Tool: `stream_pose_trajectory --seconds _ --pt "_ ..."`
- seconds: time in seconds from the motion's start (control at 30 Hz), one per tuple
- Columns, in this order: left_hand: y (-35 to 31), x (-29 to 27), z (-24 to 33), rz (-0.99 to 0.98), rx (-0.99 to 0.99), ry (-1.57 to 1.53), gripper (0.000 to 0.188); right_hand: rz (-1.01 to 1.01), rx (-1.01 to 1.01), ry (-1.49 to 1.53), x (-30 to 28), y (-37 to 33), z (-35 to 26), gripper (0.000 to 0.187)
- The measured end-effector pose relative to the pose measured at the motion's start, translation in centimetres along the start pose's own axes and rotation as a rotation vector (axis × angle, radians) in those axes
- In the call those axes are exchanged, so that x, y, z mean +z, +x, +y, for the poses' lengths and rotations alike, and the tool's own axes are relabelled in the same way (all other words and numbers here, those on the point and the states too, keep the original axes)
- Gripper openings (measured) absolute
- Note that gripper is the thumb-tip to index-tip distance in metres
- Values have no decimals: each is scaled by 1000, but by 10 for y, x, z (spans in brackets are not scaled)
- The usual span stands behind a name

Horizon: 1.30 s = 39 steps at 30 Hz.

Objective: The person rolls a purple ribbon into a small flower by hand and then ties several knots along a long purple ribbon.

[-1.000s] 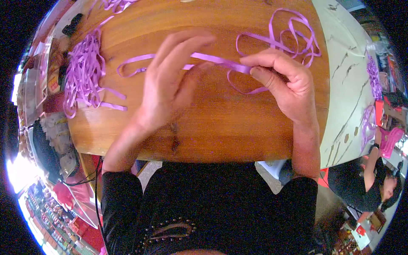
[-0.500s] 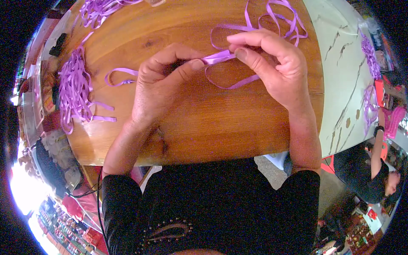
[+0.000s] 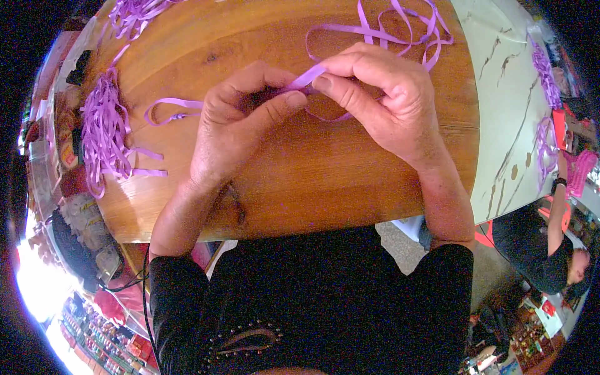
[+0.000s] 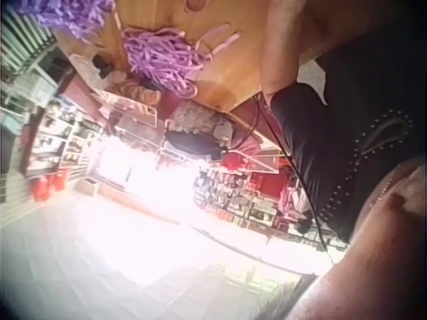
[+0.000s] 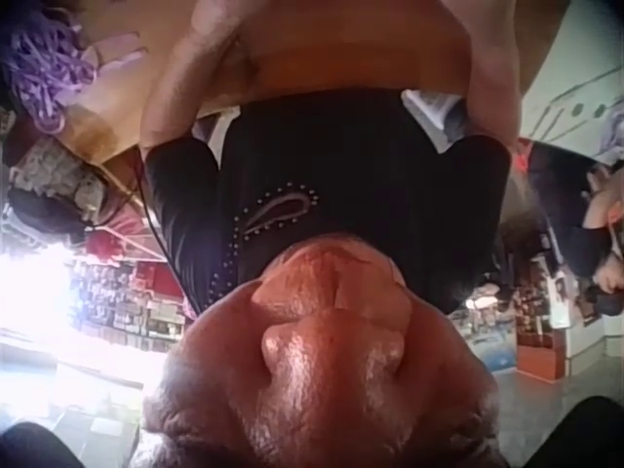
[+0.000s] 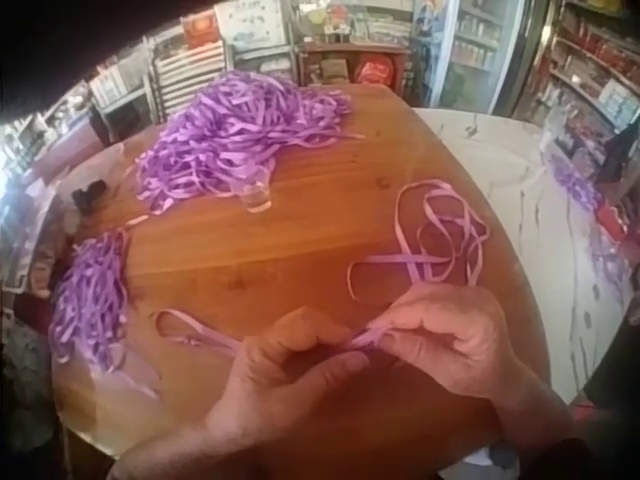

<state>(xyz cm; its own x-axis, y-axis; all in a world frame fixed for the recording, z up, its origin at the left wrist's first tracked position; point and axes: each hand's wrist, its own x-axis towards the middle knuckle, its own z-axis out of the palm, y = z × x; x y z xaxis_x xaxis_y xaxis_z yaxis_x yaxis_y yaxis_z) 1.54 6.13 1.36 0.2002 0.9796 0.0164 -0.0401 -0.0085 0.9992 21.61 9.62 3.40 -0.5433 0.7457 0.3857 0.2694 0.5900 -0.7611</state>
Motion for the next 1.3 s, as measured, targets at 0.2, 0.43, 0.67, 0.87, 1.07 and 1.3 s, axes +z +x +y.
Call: stream_pose_trajectory --seconds 0.2,0.43,0.67,0.87,1.07,1.3 --pt "2 1 -3 -4 51 -114 11 30 -28 -153 1 2 -10 20" --pt "11 -12 17 175 872 830 15 230 -370 -300 -7 -1 -18 33" --pt "-5 5 16 19 216 77 8 78 -412 -412 -2 -2 -18 39" --pt "-5 4 20 -45 117 48 7 93 -459 -576 1 -3 -18 37" --pt "-9 0 28 -58 -20 18 8 42 -443 -571 2 -4 -25 37" --pt "-3 -8 27 -200 124 328 6 101 -433 -463 5 -6 -13 37"
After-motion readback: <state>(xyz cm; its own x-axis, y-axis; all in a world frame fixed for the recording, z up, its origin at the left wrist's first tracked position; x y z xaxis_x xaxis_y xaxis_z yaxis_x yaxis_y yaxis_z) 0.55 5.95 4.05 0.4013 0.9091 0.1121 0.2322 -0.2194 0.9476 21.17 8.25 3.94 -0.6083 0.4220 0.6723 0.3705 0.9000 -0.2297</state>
